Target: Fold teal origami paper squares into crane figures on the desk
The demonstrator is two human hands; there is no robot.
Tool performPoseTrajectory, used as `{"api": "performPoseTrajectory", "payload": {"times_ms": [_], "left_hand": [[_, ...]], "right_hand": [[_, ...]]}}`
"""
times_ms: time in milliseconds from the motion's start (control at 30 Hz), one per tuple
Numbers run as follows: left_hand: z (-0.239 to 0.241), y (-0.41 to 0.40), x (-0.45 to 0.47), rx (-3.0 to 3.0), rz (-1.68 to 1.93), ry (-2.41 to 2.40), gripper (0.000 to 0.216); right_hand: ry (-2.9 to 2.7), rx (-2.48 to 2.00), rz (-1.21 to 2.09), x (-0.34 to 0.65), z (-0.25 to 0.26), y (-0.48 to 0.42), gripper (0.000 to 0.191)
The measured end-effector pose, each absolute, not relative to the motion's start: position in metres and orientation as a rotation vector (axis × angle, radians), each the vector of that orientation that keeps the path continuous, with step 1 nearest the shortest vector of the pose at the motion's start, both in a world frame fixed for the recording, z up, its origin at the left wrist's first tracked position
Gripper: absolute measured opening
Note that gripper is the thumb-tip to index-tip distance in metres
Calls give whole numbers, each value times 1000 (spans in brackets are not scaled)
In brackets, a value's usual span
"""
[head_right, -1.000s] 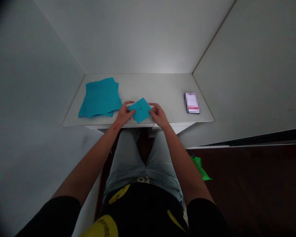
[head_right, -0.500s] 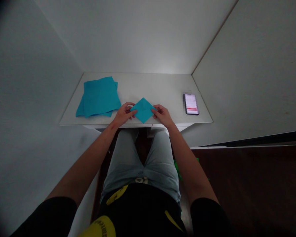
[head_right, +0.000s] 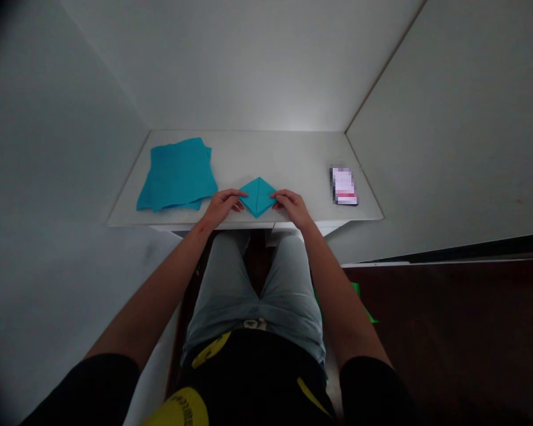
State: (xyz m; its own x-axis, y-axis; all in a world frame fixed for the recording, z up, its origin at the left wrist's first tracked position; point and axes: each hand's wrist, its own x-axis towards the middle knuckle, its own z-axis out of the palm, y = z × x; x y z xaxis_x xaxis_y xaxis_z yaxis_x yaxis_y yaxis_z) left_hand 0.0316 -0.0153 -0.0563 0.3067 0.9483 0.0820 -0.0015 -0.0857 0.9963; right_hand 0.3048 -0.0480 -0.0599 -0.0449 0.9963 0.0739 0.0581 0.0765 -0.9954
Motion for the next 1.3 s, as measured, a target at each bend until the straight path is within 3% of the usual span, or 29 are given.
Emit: {"api": "performPoseTrajectory", "payload": {"times_ms": [433,633,833,1000,1300], "left_hand": [[-61,-15,35,1508,1027,955,51],[-64,-14,35,1478,1107,1050,58],[-66,-13,32,1522,1156,1095,48],[-68,-11,33,1457,1181,1086,42],[-71,-7,35,1677,1286,1101,6]], "right_hand": [[-1535,-1179,1014,295,-73,-46,56],[-1436,-1187,1017,298,-77,-45,52],[-1457,-1255,967,298,-77,-44,57],[-1477,-1299,885,297,-75,-43,43],[-1364,-1125,933,297,-76,-45,34]]}}
